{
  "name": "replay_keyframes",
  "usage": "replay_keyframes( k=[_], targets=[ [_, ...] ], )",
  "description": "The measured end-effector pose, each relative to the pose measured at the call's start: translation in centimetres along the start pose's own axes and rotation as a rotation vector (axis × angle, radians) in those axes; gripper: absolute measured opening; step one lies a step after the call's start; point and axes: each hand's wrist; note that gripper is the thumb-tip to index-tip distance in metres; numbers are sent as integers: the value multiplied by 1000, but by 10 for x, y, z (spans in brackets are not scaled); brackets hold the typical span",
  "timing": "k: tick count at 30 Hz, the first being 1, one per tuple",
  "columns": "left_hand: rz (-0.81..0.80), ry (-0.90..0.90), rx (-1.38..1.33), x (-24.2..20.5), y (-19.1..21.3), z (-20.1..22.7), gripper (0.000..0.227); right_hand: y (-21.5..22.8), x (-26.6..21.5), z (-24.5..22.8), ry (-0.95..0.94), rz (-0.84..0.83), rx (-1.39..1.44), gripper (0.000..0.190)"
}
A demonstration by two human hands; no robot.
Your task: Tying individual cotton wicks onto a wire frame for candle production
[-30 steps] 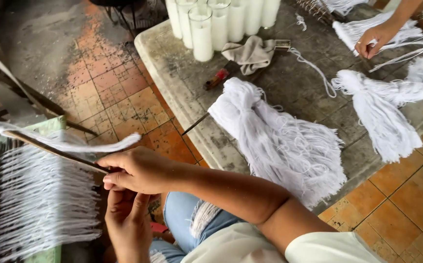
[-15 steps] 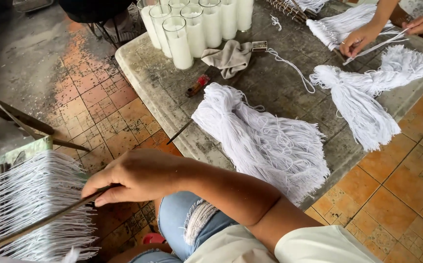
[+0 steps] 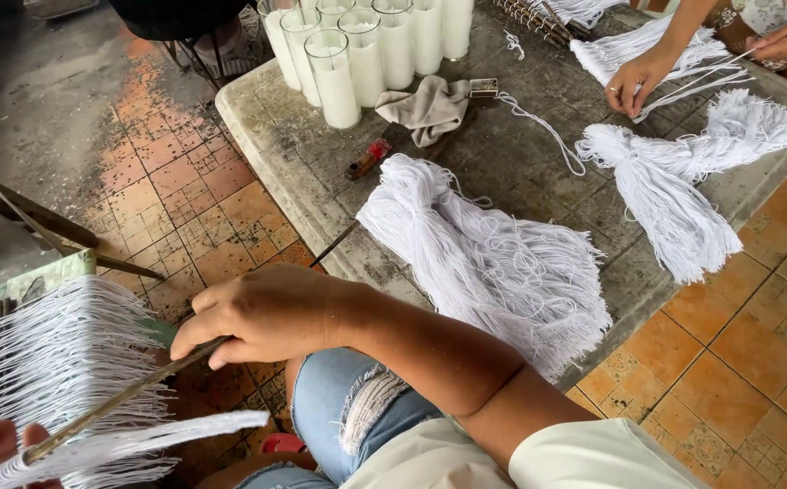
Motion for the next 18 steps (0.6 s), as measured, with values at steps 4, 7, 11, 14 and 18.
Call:
replay_keyframes(
  k=[4, 7, 11, 14, 18],
  targets=[
    [-270, 134, -818, 1, 78, -92, 40, -3, 2, 5, 37, 53, -12, 27],
    [-156, 716, -583, 4, 17, 21, 50, -1, 2, 1, -26, 1, 15, 28],
    [-372, 1152, -1190, 25, 38, -18, 65, -9, 4, 8, -51, -11, -33, 29],
    [-439, 1509, -1113, 26, 85, -86, 108, -10, 5, 10, -77, 44, -91, 27],
    [-249, 599, -821, 18, 6, 10, 33, -1, 4, 5, -56, 38, -18, 29]
  ],
)
Point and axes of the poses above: each hand's wrist, its own x-axis towards the middle knuckle, its own y-axis out of the back of the hand, z = x × y, and after that the axes turned 2 degrees about x, right-handed
